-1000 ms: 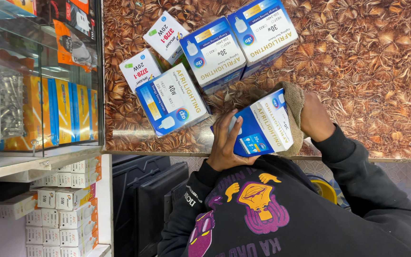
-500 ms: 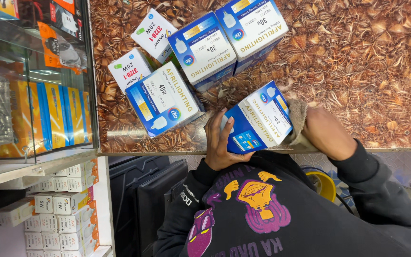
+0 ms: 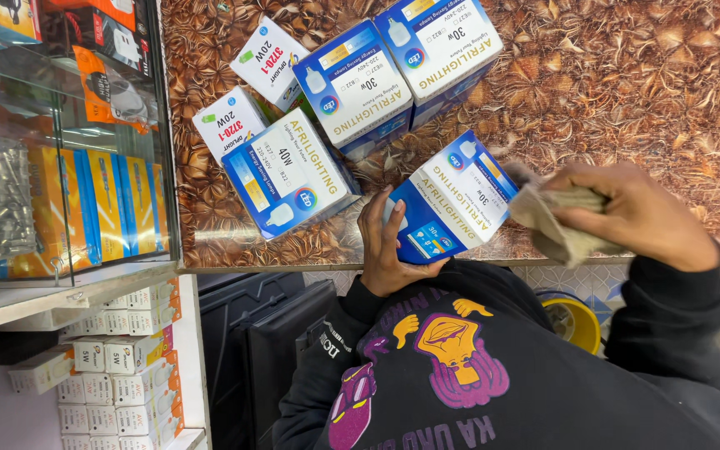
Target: The person wipes the exterior of several small cardboard boxes containing LED bulbs using a cloth. They handle the boxes one at a time, wiping them on a counter and then placing them on a shelf.
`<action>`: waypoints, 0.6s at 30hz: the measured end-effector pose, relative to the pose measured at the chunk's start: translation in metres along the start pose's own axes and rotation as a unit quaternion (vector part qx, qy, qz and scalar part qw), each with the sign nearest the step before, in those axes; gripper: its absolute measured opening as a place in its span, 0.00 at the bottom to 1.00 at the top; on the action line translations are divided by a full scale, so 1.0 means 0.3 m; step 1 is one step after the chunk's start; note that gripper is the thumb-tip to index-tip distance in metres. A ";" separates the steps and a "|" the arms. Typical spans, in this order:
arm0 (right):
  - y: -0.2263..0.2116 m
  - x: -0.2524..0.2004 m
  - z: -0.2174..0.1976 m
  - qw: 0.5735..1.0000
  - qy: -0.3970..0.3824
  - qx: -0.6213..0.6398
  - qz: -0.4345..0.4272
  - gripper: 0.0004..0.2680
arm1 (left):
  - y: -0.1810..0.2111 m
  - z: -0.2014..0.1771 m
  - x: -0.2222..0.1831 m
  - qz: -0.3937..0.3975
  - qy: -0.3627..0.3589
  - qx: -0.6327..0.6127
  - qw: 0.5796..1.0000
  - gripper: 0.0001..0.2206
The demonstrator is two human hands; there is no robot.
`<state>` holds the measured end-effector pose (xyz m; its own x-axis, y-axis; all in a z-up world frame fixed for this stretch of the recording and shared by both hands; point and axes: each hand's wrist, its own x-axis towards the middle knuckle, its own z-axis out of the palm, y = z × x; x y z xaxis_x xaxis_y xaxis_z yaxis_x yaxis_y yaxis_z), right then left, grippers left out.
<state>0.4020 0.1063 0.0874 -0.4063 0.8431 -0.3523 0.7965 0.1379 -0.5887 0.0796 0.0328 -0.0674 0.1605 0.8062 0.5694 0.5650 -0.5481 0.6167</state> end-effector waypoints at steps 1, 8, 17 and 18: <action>-0.009 0.026 0.024 0.995 0.040 0.077 -0.045 0.09 | -0.001 0.001 -0.001 0.000 0.000 0.000 1.000 0.53; -0.096 0.224 0.161 0.931 0.123 0.223 -0.262 0.13 | 0.004 0.033 0.019 0.023 0.113 -0.060 0.991 0.52; -0.051 0.341 0.186 0.946 0.204 0.130 -0.214 0.14 | 0.023 0.047 0.062 0.044 0.133 -0.063 0.988 0.55; -0.060 0.340 0.186 0.947 0.203 0.125 -0.215 0.14 | 0.026 0.047 0.066 0.044 0.138 -0.065 0.987 0.55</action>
